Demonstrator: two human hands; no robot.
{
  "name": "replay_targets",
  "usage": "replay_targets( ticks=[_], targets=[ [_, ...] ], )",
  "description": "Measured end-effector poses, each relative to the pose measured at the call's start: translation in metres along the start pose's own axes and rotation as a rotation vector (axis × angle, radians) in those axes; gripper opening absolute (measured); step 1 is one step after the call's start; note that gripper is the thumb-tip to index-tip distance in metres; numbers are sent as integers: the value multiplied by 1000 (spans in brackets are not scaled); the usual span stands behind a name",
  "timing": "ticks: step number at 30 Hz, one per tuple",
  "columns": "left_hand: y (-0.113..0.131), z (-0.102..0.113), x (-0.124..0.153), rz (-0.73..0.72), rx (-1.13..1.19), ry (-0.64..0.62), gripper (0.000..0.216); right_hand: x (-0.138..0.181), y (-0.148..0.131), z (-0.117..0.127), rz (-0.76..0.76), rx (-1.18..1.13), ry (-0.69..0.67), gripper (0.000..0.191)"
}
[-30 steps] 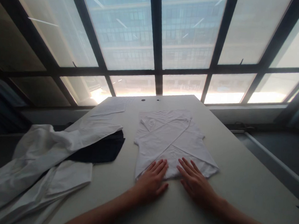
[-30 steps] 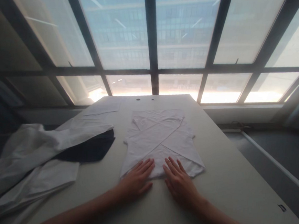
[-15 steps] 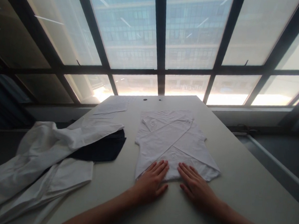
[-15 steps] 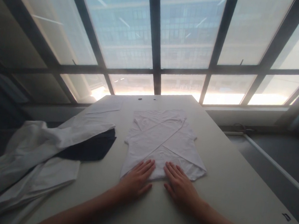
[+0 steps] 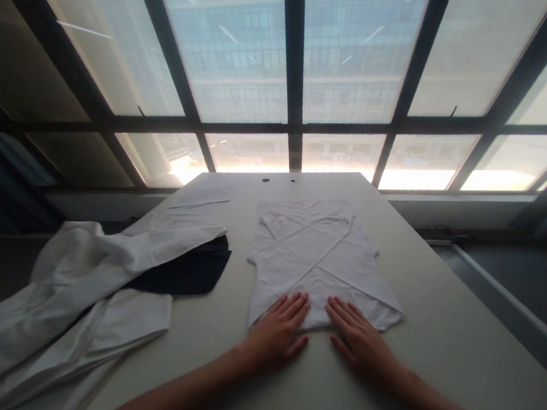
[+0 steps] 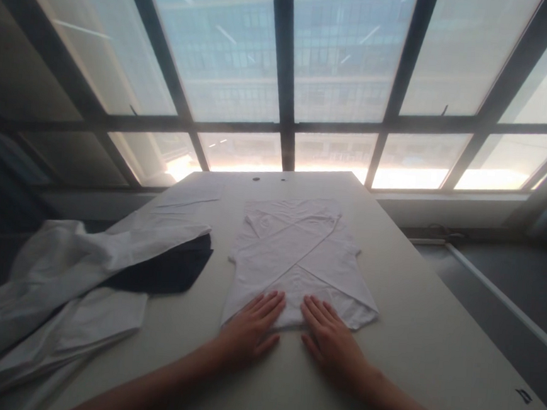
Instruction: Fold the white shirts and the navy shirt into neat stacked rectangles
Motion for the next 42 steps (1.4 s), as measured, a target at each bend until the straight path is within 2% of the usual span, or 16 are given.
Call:
replay_targets(
  ticks=[11, 26, 33, 36, 40, 42],
  targets=[
    [3, 3, -3, 16, -12, -27, 67, 1, -3, 0, -20, 28, 29, 58],
    [3, 2, -4, 11, -14, 10, 66, 1, -3, 0, -14, 15, 75, 55],
    [1, 1, -4, 11, -17, 3, 67, -3, -3, 1, -37, -37, 157, 46],
    [0, -1, -4, 8, -17, 0, 67, -9, -13, 1, -98, -51, 227, 38],
    [-3, -6, -5, 0, -22, 11, 67, -19, -36, -4, -274, -13, 344, 30],
    [-3, -8, -5, -3, -23, 20, 68, -23, -42, -6, -313, 4, 362, 29]
  ],
)
Point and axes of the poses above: each hand's wrist, its own x-axis away from the middle knuckle, its own z-axis out of the back of the hand, y = z × x, the point moved 1 cm from there along -x, towards the middle knuckle, and after that the axes turned 15 degrees about -z, right-handed, at the moved point
